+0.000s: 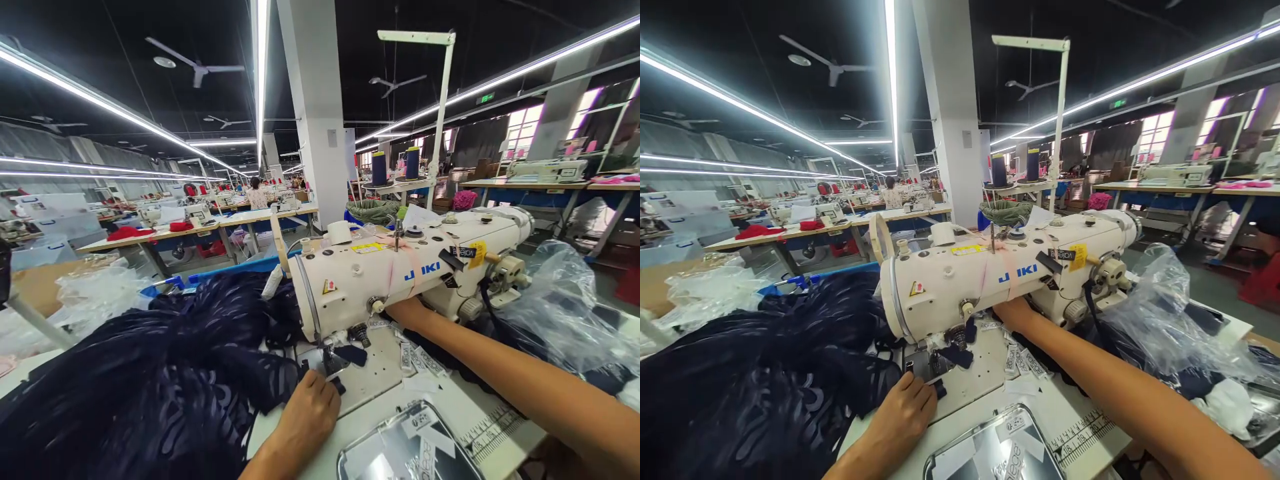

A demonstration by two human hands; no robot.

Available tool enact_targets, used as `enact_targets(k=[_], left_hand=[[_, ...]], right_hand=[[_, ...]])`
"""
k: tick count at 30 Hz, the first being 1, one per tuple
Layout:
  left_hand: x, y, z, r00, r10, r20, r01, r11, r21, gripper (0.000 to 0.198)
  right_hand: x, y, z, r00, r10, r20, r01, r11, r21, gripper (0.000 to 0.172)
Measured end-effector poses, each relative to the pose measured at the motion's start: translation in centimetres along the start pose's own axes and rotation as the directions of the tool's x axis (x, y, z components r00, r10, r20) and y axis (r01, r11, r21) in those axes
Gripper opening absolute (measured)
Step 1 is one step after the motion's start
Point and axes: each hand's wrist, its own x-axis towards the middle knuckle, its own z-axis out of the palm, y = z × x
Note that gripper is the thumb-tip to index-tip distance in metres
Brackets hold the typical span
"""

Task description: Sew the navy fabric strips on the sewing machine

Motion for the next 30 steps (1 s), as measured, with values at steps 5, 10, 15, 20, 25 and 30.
enact_targets(k=[5, 10, 15, 20, 25, 30], left_hand=[[0.1, 0.2, -0.2, 1.000, 0.012, 0.028, -0.012, 1.000, -0.002, 0.020], [0.1, 0.2, -0.3, 0.999, 0.019, 0.048, -0.020, 1.000, 0.006, 0.020], [-0.2, 0.2, -0.6, 0.999, -0.005, 0.035, 0.004, 0.999, 0.043, 0.025], [-0.6, 0.3, -0.7, 0.998, -0.016, 0.057, 0.013, 0.999, 0.048, 0.027], [-0.6, 0.3, -0.6, 0.997, -0.023, 0.076, 0.019, 0.999, 0.046, 0.021], [-0.6, 0.4, -0.5, 0.998, -0.025, 0.065, 0.022, 0.999, 0.043, 0.019]], right_hand=[[-2.8, -1.7, -2.5, 1.000, -0.015, 0.024, 0.017, 0.998, -0.067, 0.025], [-4.5, -5.7, -3.0, 0.982, 0.105, 0.159, -0.158, 0.913, 0.376, 0.015], [-4.9, -7.8, -2.2, 0.965, 0.101, 0.241, -0.223, 0.801, 0.556, 0.028], [-5.8, -7.5, -2.6, 0.954, -0.298, 0.041, 0.232, 0.817, 0.528, 0.013], [-5.6, -7.7, -2.2, 0.871, -0.491, -0.037, 0.467, 0.800, 0.378, 0.008], [-5.0, -8.2, -2.0, 0.711, -0.696, -0.102, 0.703, 0.701, 0.117, 0.025]])
